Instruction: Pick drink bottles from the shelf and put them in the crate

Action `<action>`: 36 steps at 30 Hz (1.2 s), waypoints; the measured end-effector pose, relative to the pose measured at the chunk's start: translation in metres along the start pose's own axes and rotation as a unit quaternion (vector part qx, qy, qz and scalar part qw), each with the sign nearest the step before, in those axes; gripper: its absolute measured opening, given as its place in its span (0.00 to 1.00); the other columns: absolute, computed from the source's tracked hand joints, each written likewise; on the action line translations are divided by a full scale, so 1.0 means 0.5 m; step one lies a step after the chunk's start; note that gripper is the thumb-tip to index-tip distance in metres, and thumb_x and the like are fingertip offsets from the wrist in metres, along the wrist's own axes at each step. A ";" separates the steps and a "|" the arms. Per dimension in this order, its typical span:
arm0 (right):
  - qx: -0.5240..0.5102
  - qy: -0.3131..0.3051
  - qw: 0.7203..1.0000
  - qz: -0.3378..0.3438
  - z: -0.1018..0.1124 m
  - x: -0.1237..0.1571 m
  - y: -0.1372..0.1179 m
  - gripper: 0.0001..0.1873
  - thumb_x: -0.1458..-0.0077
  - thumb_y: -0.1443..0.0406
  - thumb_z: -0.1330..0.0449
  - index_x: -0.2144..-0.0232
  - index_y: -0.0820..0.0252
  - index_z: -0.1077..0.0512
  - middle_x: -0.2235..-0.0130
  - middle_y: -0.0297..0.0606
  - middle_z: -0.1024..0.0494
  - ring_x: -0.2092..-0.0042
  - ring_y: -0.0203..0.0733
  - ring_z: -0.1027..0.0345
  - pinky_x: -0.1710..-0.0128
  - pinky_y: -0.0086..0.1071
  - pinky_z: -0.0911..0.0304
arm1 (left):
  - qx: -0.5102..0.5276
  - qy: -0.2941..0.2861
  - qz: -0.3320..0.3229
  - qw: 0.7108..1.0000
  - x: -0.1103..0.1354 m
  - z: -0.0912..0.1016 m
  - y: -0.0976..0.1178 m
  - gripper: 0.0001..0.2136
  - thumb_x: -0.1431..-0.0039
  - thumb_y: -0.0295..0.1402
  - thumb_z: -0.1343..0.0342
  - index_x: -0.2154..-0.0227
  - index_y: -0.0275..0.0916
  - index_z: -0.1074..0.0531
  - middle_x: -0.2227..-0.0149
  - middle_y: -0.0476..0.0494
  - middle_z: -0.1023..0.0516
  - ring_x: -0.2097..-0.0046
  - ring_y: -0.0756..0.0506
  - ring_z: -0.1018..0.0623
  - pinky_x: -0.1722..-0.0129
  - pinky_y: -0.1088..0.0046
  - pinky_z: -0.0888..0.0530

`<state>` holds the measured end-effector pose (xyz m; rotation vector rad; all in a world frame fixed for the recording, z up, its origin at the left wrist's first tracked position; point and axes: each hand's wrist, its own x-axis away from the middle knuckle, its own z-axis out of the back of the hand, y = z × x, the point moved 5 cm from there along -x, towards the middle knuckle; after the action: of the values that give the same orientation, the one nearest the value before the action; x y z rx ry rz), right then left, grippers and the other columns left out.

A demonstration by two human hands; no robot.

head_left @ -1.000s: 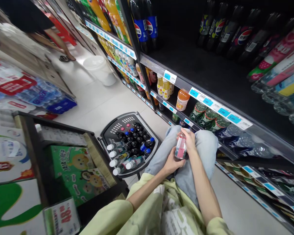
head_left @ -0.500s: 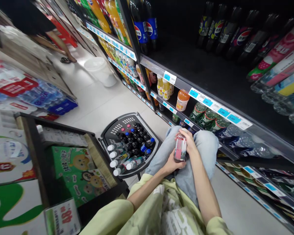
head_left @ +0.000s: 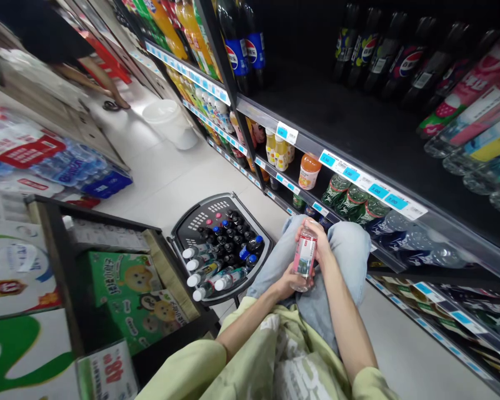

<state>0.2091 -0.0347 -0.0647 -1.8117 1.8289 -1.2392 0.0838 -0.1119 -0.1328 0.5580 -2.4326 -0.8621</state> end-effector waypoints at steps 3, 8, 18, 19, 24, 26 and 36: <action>-0.006 0.000 1.000 -0.001 -0.002 0.000 0.000 0.22 0.55 0.49 0.23 0.69 0.54 0.26 0.77 0.33 0.19 0.77 0.42 0.24 0.78 0.31 0.32 | 0.003 -0.009 0.004 1.000 0.003 -0.003 0.002 0.22 0.60 0.41 0.29 0.61 0.40 0.26 0.62 0.45 0.24 0.68 0.47 0.25 0.66 0.66 0.31; -0.031 -0.034 0.999 0.000 -0.016 0.008 -0.009 0.21 0.56 0.47 0.26 0.68 0.53 0.25 0.77 0.34 0.20 0.74 0.47 0.21 0.76 0.34 0.30 | 0.058 -0.043 0.046 0.996 0.012 -0.014 0.005 0.23 0.63 0.43 0.34 0.61 0.40 0.28 0.67 0.47 0.29 0.71 0.49 0.28 0.68 0.67 0.33; -0.061 0.023 0.998 0.005 0.000 0.000 0.002 0.23 0.56 0.44 0.26 0.70 0.52 0.26 0.79 0.31 0.24 0.75 0.46 0.23 0.78 0.34 0.34 | 0.178 -0.097 0.072 0.977 0.011 -0.019 0.011 0.26 0.66 0.37 0.35 0.59 0.37 0.22 0.68 0.45 0.26 0.72 0.49 0.29 0.71 0.71 0.34; -0.065 0.033 0.997 0.004 0.003 -0.003 0.004 0.23 0.57 0.45 0.25 0.71 0.52 0.26 0.80 0.31 0.24 0.76 0.45 0.25 0.78 0.34 0.35 | 0.184 -0.093 0.076 0.976 0.009 -0.016 0.008 0.26 0.66 0.37 0.34 0.58 0.36 0.22 0.68 0.44 0.25 0.72 0.49 0.29 0.71 0.71 0.34; -0.088 0.059 0.994 -0.006 0.009 -0.006 0.009 0.24 0.58 0.45 0.24 0.71 0.53 0.26 0.79 0.30 0.24 0.76 0.45 0.24 0.79 0.35 0.35 | 0.196 -0.080 0.085 0.974 0.005 -0.005 0.002 0.32 0.63 0.39 0.33 0.51 0.34 0.22 0.67 0.44 0.24 0.72 0.49 0.30 0.71 0.71 0.36; -0.090 0.064 0.994 -0.009 0.010 -0.006 0.011 0.24 0.57 0.45 0.24 0.70 0.52 0.26 0.79 0.30 0.24 0.75 0.46 0.22 0.78 0.35 0.34 | 0.192 -0.082 0.083 0.974 0.006 -0.004 0.003 0.33 0.63 0.40 0.33 0.49 0.34 0.23 0.67 0.44 0.24 0.72 0.49 0.30 0.70 0.71 0.36; -0.070 0.059 0.996 -0.016 0.008 -0.006 0.010 0.26 0.54 0.41 0.26 0.71 0.51 0.29 0.80 0.29 0.27 0.75 0.46 0.24 0.77 0.36 0.33 | 0.161 -0.078 0.085 0.980 0.006 -0.002 0.001 0.31 0.63 0.42 0.34 0.51 0.37 0.24 0.67 0.43 0.26 0.73 0.49 0.32 0.70 0.68 0.36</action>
<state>0.2094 -0.0343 -0.0716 -1.8834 2.0044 -1.2843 0.0819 -0.1133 -0.1310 0.3974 -2.7390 -0.4584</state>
